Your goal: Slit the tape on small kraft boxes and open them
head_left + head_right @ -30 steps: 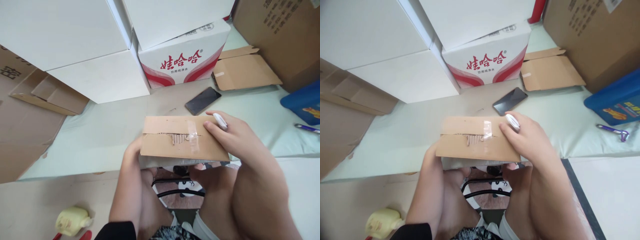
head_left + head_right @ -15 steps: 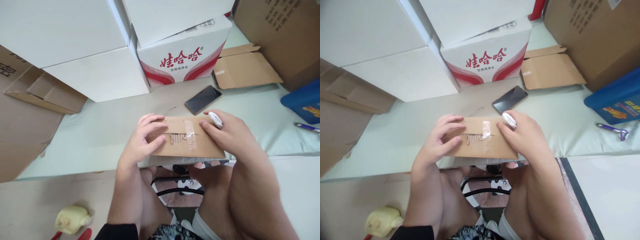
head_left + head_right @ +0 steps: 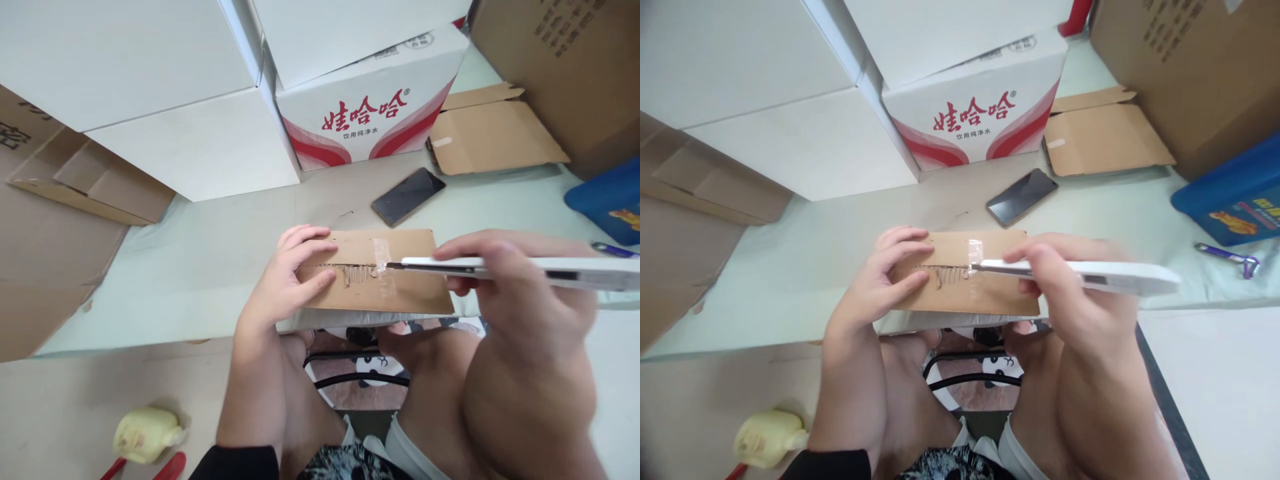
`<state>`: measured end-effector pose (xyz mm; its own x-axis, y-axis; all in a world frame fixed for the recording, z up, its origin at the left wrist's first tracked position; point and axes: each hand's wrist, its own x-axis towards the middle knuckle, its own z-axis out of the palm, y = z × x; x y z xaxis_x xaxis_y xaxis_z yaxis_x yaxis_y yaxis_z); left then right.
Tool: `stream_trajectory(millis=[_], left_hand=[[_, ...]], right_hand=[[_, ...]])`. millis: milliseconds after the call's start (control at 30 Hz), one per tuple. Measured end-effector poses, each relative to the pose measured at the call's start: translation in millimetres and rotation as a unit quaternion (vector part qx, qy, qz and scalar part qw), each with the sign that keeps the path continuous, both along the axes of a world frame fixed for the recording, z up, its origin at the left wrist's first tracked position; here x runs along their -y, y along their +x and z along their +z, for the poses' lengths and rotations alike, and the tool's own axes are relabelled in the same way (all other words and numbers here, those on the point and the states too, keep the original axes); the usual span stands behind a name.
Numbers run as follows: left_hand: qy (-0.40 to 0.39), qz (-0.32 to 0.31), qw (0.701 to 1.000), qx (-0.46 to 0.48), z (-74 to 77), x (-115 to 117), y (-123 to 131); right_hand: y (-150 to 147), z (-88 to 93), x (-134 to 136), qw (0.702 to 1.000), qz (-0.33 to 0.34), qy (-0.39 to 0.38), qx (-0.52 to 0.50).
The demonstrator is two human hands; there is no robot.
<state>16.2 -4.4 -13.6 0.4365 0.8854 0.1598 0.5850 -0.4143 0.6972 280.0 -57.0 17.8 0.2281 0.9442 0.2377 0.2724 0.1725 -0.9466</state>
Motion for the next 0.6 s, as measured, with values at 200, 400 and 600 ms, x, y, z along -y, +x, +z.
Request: stream_trajectory(millis=[200,400,600], left_hand=[[0.002,-0.003,1.000,0.004,-1.0,-0.6,-0.5],[0.006,-0.003,1.000,0.001,-1.8,0.0,-0.3],[-0.004,-0.004,1.000,-0.016,0.3,1.3,0.0]], right_hand=[[-30.0,14.1,1.9,0.996,-0.062,-0.056,0.001],[-6.0,3.1,-10.1,0.991,0.048,-0.096,0.083],[8.4,13.0,-13.4,0.973,0.117,-0.119,0.160]])
